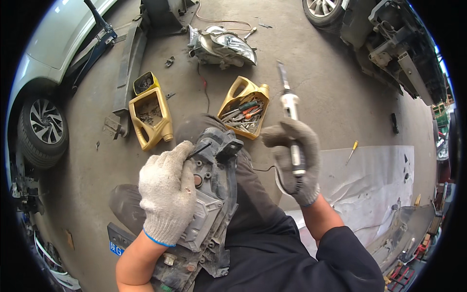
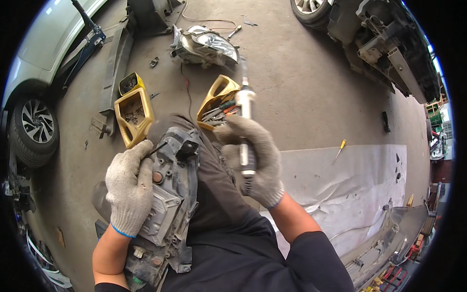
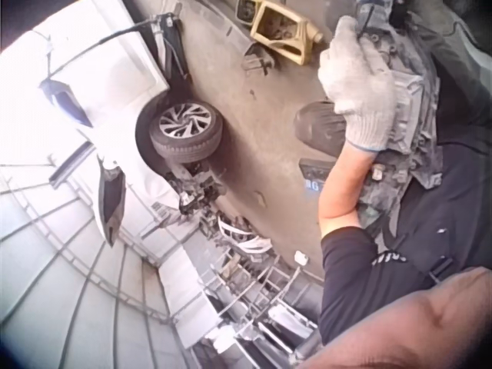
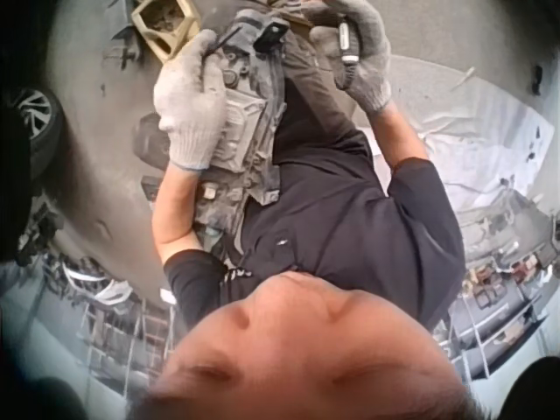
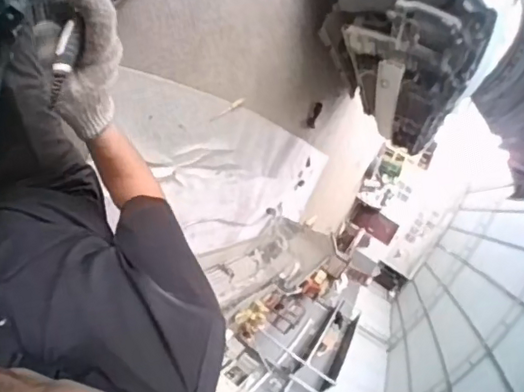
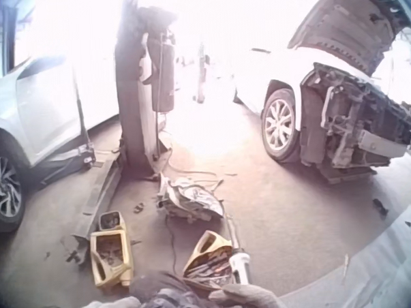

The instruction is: The person sits on the floor and uses a soldering iron to heat and manipulate a plastic car headlight assembly. They repeatedly apply heat to specific areas, reposition the part, and continue soldering different sections.

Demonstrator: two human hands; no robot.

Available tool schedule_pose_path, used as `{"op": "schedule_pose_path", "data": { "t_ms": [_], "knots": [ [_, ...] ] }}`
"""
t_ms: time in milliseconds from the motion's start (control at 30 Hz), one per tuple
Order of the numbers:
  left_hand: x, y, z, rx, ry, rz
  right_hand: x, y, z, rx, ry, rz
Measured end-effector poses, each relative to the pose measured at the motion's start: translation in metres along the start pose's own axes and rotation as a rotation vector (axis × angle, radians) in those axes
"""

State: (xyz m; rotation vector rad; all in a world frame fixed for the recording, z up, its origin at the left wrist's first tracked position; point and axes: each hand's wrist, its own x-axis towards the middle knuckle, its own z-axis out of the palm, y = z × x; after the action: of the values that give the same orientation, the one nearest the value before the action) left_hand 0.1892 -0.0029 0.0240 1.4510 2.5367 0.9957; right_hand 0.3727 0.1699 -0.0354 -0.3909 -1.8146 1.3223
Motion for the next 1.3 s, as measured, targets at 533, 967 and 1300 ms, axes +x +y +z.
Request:
{"op": "schedule_pose_path", "data": {
  "t_ms": [533, 967, 1300],
  "knots": [
    [-0.010, 0.003, 0.004, -0.180, -0.009, -0.091, 0.016, 0.023, 0.034, -0.172, -0.090, -0.016],
    [-0.007, 0.002, 0.005, -0.120, 0.041, -0.069, 0.021, 0.022, 0.034, -0.202, -0.105, -0.045],
    [-0.003, 0.017, -0.009, 0.188, -0.029, 0.098, 0.011, 0.018, 0.006, 0.092, 0.044, -0.007]
  ]
}}
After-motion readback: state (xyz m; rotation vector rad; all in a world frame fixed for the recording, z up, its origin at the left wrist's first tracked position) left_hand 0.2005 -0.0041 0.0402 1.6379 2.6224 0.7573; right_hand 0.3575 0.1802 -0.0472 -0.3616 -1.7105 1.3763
